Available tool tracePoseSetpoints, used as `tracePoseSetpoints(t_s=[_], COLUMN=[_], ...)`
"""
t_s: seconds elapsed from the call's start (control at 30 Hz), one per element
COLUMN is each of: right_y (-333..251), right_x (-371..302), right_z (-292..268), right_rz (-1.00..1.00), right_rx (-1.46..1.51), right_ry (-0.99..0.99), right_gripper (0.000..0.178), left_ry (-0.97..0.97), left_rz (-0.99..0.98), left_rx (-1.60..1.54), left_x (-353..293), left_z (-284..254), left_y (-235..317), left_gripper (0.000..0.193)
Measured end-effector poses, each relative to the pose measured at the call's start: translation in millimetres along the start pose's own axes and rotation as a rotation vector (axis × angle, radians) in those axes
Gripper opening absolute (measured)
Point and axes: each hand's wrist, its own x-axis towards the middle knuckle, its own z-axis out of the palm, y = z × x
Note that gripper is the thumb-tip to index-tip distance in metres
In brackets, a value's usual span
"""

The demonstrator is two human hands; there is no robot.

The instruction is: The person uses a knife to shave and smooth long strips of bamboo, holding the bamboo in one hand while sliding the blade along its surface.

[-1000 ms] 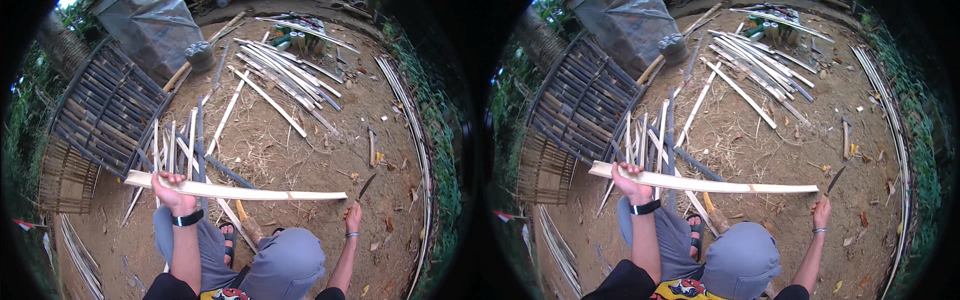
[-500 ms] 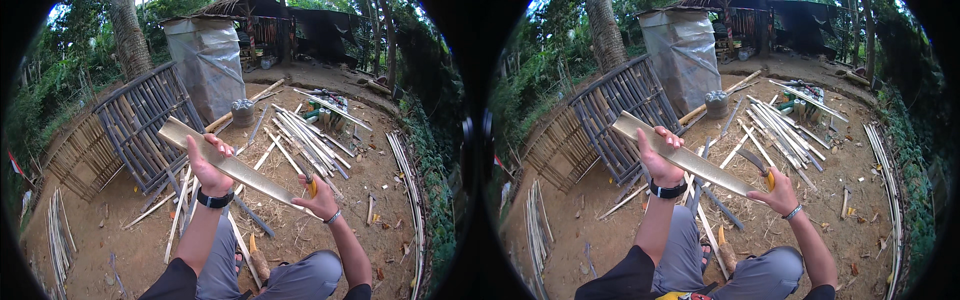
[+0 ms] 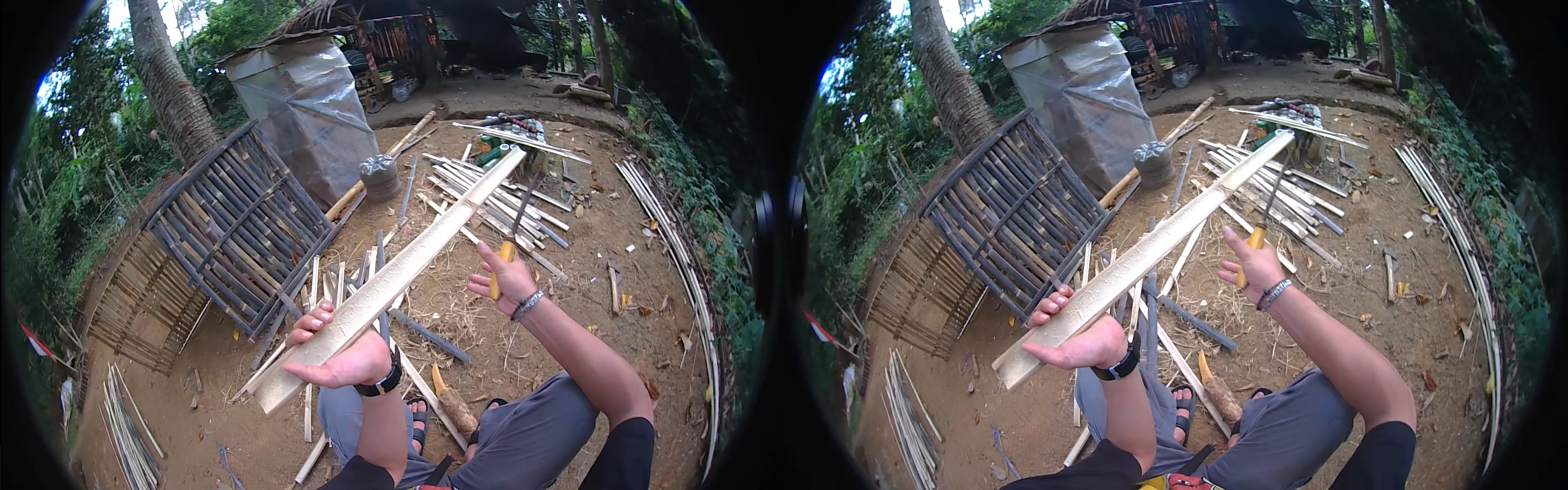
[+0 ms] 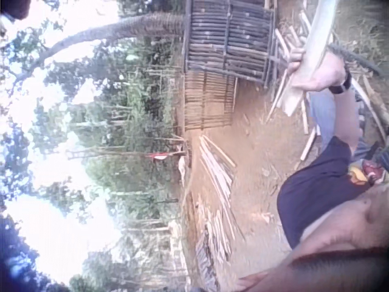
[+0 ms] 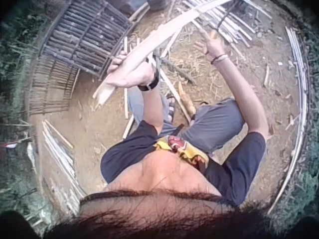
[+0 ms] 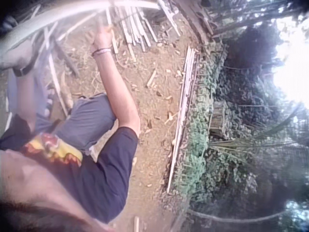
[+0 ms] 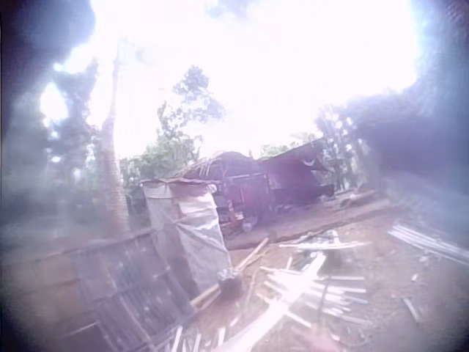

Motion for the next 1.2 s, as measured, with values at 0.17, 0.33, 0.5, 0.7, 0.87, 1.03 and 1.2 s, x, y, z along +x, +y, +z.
tracePoseSetpoints(t_s=[0.17,0.33,0.5,0.7,0.87,1.03,1.2], right_y=[0,9,18,18,8,19,24], right_x=[14,13,37,31,12,20,22], right_z=[12,12,-10,-18,1,16,-3], right_rz=[-0.044,-0.102,-0.360,-0.487,-0.762,-1.043,-1.212], right_rx=[0.086,-0.140,-0.406,-0.658,-0.799,-0.932,-1.150], right_ry=[-0.156,0.007,0.185,0.195,0.220,0.147,-0.064], right_gripper=[0.048,0.043,0.044,0.043,0.045,0.043,0.026], left_ry=[-0.142,-0.338,-1.192,-1.929,-1.581,-0.999,-0.875], left_rz=[0.056,0.200,0.328,0.304,-0.267,-0.958,-1.094], left_rx=[0.093,0.316,0.500,0.948,1.214,0.538,0.103], left_x=[-46,-81,-97,-46,6,38,69], left_z=[-9,-34,-107,-128,-86,-22,17], left_y=[12,21,38,39,-12,-76,-110], left_gripper=[0.046,0.051,0.048,0.073,0.075,0.068,0.095])
